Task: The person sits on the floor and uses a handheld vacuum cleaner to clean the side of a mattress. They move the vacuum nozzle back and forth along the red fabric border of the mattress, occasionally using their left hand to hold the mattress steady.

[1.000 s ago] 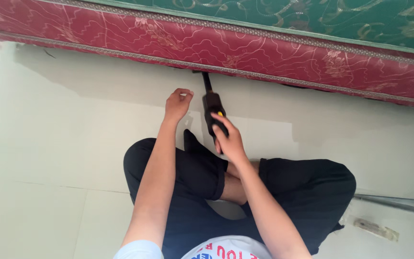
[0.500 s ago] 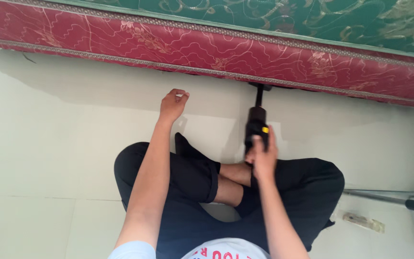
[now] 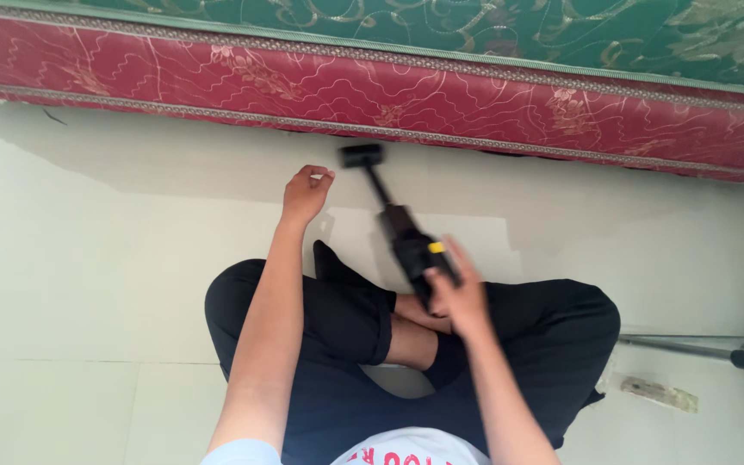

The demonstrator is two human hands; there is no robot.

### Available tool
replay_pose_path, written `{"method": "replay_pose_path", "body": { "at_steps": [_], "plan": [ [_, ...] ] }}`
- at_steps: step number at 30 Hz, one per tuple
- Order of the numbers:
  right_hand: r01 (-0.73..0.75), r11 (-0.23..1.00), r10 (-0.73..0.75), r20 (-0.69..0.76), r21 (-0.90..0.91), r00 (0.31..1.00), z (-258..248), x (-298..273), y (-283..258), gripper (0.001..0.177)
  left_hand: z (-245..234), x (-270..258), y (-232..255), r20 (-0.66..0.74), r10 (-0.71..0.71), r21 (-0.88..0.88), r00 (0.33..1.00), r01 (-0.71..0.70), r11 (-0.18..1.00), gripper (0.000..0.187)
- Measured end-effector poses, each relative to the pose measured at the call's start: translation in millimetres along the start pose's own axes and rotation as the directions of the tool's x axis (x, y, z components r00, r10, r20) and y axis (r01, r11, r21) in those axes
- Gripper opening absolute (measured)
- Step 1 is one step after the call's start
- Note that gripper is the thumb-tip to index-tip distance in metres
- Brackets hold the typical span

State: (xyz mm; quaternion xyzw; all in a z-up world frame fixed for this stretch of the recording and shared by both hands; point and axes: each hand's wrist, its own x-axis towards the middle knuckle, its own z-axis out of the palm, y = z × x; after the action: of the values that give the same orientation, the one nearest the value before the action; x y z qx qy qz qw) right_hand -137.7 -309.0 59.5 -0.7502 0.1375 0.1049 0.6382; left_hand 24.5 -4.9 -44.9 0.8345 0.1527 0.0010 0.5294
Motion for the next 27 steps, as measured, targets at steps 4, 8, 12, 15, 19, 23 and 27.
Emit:
{"method": "replay_pose_path", "body": {
  "at_steps": [4,8,12,15,19,23,27],
  "plan": [
    [0.062,0.989,-0.028,-0.245,0.133,0.969,-66.5,21.6,7.2,0.069,1.3,-1.0,5.9,0.007,0.013,0.017,1.0,-0.013,1.0,0.039],
    [0.157,0.972,-0.072,-0.422,0.172,0.904,-100.3,41.6,14.7,0.068,4.3,2.4,1.6,0.015,0.024,0.002,1.0,-0.024,1.0,0.041],
    [0.183,0.965,-0.079,-0.453,0.19,0.888,-91.5,46.7,16.7,0.067,9.7,9.9,-8.5,0.006,0.056,0.031,0.998,-0.056,0.998,0.041],
    [0.131,0.981,-0.072,-0.36,0.142,0.93,-59.7,37.7,15.3,0.069,12.7,12.0,-16.8,0.007,0.082,0.05,0.997,-0.082,0.995,0.039],
    [0.02,0.981,0.01,-0.153,0.191,0.988,-14.2,12.2,8.0,0.07,11.0,11.3,-20.5,0.009,0.075,0.057,0.997,-0.075,0.996,0.036],
    [0.039,0.984,-0.021,-0.106,0.172,0.994,-5.8,0.3,-0.3,0.064,4.6,6.9,-17.9,0.044,0.011,0.035,0.999,-0.012,0.999,0.028],
    [0.042,0.989,-0.007,-0.233,0.145,0.972,-44.1,10.7,-3.9,0.065,1.5,2.8,-12.3,0.065,0.056,-0.001,0.996,-0.056,0.998,0.027]
  ]
}}
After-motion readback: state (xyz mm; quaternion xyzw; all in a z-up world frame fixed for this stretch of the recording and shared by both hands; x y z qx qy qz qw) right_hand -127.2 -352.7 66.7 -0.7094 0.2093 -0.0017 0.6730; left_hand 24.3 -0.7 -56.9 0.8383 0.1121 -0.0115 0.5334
